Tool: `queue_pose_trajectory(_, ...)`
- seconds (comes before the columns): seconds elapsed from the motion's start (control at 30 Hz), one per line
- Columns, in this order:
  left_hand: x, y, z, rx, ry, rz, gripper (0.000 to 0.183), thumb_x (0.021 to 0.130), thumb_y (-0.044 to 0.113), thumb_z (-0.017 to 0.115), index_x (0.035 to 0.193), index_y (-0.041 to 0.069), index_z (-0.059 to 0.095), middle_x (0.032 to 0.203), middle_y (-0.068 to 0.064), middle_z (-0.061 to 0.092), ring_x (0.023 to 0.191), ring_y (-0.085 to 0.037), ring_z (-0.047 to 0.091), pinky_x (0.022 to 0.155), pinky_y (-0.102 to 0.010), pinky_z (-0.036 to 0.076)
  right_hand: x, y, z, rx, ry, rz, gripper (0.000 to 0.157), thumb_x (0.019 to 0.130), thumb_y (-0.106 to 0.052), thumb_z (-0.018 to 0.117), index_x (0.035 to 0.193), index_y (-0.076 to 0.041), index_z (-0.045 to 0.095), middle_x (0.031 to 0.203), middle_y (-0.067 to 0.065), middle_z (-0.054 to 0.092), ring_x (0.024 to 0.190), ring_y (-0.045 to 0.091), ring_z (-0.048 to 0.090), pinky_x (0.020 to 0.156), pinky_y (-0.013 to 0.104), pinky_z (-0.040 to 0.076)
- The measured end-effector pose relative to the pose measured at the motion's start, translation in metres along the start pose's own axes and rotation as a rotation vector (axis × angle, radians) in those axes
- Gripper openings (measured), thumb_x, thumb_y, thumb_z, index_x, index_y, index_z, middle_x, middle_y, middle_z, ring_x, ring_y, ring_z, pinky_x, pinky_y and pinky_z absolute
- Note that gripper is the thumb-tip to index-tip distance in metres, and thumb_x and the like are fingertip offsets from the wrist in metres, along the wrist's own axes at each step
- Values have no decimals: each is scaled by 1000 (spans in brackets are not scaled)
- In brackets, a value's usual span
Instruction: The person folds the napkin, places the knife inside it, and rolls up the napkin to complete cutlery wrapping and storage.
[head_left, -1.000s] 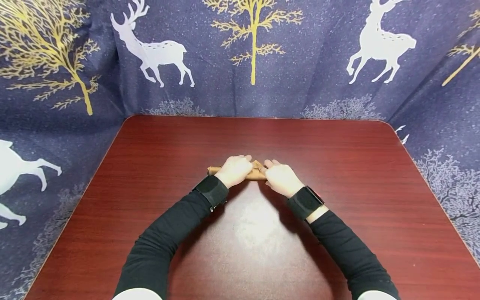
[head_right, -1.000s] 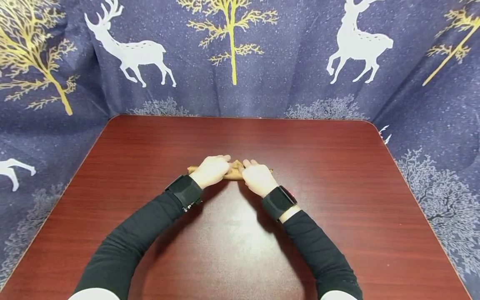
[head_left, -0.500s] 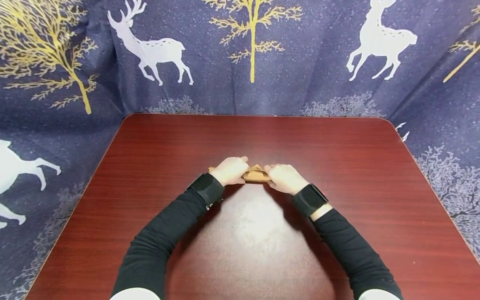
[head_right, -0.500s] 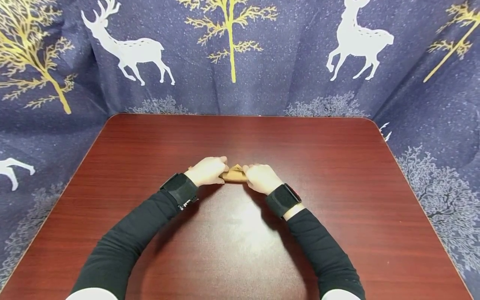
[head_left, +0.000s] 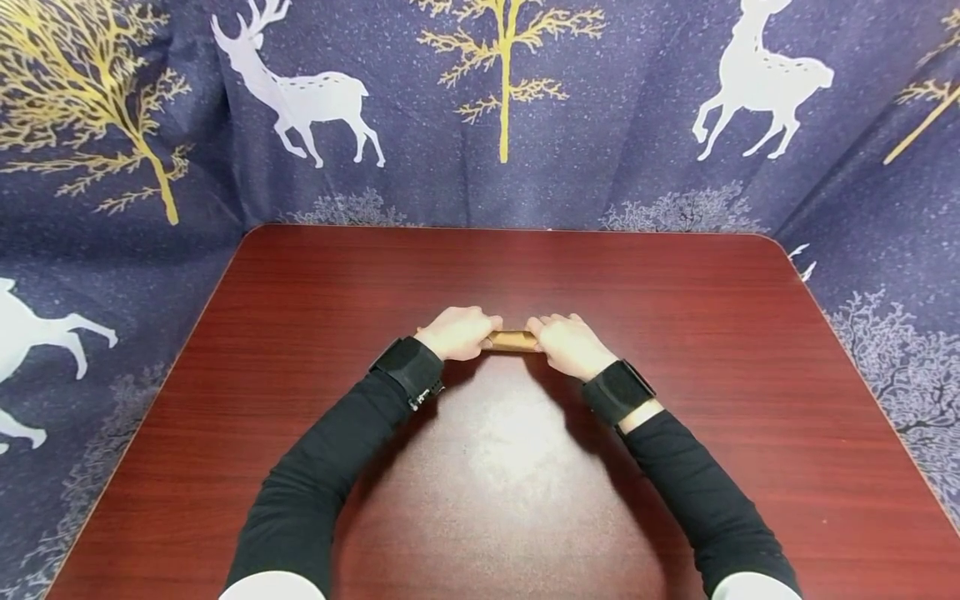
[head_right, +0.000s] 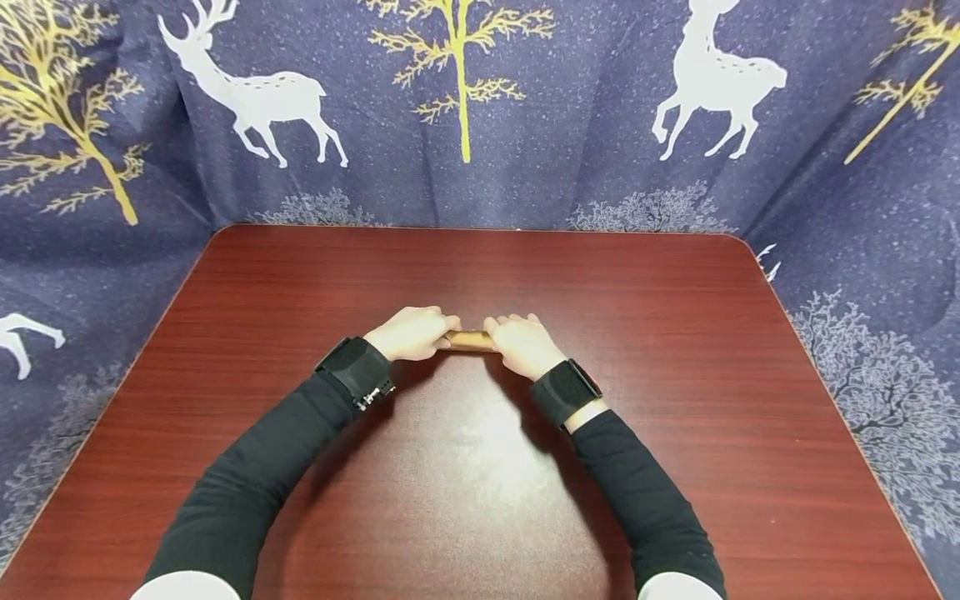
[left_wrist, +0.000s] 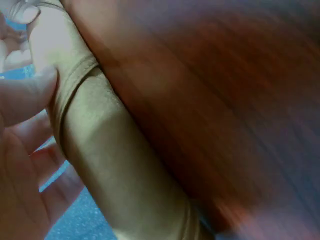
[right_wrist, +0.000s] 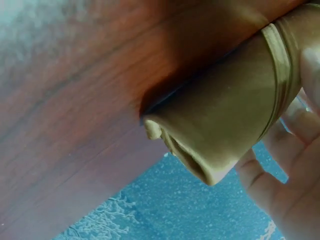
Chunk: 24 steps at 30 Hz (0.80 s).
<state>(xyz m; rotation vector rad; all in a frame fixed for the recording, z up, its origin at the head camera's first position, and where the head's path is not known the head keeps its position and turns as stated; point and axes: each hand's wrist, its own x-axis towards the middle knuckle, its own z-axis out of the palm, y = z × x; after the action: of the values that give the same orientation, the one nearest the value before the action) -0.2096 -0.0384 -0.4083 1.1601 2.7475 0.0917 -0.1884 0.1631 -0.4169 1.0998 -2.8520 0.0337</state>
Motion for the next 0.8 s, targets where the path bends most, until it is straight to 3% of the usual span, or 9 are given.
queue_pose_trajectory(0.17,5,-3,-1,-9,-45,-24,16,78,6,59,92,13,61,80,-2,50,75,-19,52,65,-33,45,5,1,0,26,-34,37,36,62,-1,69,93,-8,51,77,7,59,71,25,57,57,38,40)
queue_pose_trajectory(0.23,7,-3,-2,-2,-51,-22,19,78,5,58,95,13,63,84,-2,49,75,-19,52,67,-32,45,6,0,1,3,-6,36,36,60,-2,70,92,-7,54,80,7,57,75,26,54,59,38,40)
queue_pose_trajectory(0.43,12,-6,-5,-7,-88,-36,20,79,5,56,96,13,64,83,-4,49,75,-20,52,68,-33,45,7,-5,5,-160,255,-61,21,60,-2,70,78,-4,59,76,9,50,70,26,48,54,34,41)
queue_pose_trajectory(0.53,15,-8,-5,-20,-94,-47,19,81,6,56,97,13,64,85,-4,50,76,-20,53,69,-34,45,7,-8,8,-203,339,-95,22,61,-9,73,75,-4,57,71,10,50,63,26,48,50,33,42)
queue_pose_trajectory(0.7,15,-10,-1,-51,-2,-56,15,80,5,56,93,12,58,81,-3,54,75,-20,54,66,-34,45,9,-8,14,-225,360,-89,13,68,-9,67,74,-3,57,70,11,50,59,26,49,47,34,43)
queue_pose_trajectory(0.8,13,-9,2,-5,88,-55,9,80,5,57,83,12,53,74,-1,54,70,-19,55,61,-34,45,11,-7,15,-232,345,-83,4,72,-6,61,74,-4,58,70,10,50,59,26,49,45,34,43)
